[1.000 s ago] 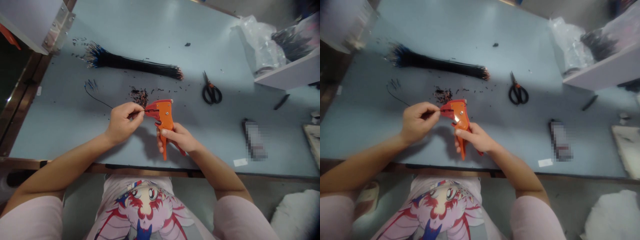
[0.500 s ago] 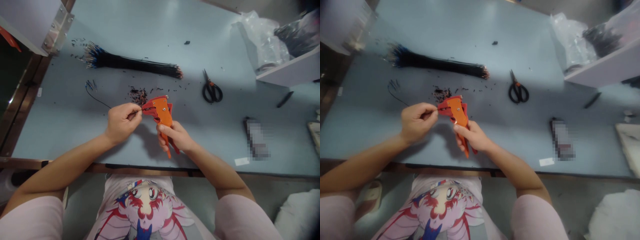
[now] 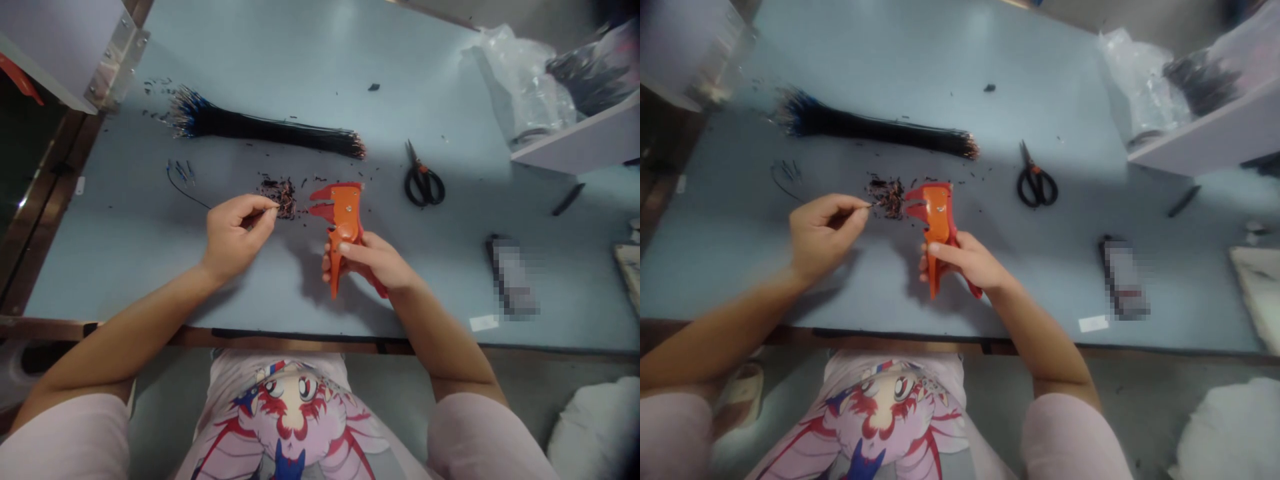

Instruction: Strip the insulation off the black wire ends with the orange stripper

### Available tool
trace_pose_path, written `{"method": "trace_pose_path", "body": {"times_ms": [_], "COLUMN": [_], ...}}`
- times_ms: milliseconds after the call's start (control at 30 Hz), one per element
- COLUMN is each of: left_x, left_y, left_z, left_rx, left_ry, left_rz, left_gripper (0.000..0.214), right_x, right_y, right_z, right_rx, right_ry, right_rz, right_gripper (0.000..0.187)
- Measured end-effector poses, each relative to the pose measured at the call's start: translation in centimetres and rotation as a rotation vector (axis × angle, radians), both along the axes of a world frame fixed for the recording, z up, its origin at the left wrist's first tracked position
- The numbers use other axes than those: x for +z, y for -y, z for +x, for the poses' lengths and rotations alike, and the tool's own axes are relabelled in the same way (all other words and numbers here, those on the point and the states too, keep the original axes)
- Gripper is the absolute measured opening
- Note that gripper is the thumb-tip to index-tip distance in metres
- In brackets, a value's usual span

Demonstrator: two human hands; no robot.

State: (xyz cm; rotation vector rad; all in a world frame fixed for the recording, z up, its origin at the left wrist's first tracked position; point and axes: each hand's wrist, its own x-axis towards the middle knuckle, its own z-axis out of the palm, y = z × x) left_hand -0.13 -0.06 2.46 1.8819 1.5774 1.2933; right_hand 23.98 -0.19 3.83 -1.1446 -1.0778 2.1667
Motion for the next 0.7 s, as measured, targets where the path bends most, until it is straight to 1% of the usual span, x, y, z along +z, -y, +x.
{"method": "trace_pose_path", "body": {"times_ms": [100,233,367,700], "left_x": [-0.2,-0.2,-0.4,-0.2], "left_y": [0.2,0.5,0.6,0.9], "left_z": [0.4,0.7,0.9,1.1], "left_rx": [-0.036,-0.050,-0.065,-0.083], "left_ry": [0.003,0.007,-0.019,-0.015], "left_rz": [-0.005,-0.041,-0.043,-0.021], "left_gripper": [0.009,0.007,0.007,0.008], "right_x": [-0.2,-0.2,-0.3,-0.7], "right_y": [0.7,1.1,1.3,1.5], "right_z": [-0.7,-1.3,-1.6,-1.9], "right_rx": [0.072,0.107,0.141,0.144], "right_ry": [-0.032,-0.074,-0.095,-0.123], "right_rz": [0.000,-0.001,-0.004,-0.006], "right_gripper": [0.029,0.029,0.029,0.029]}}
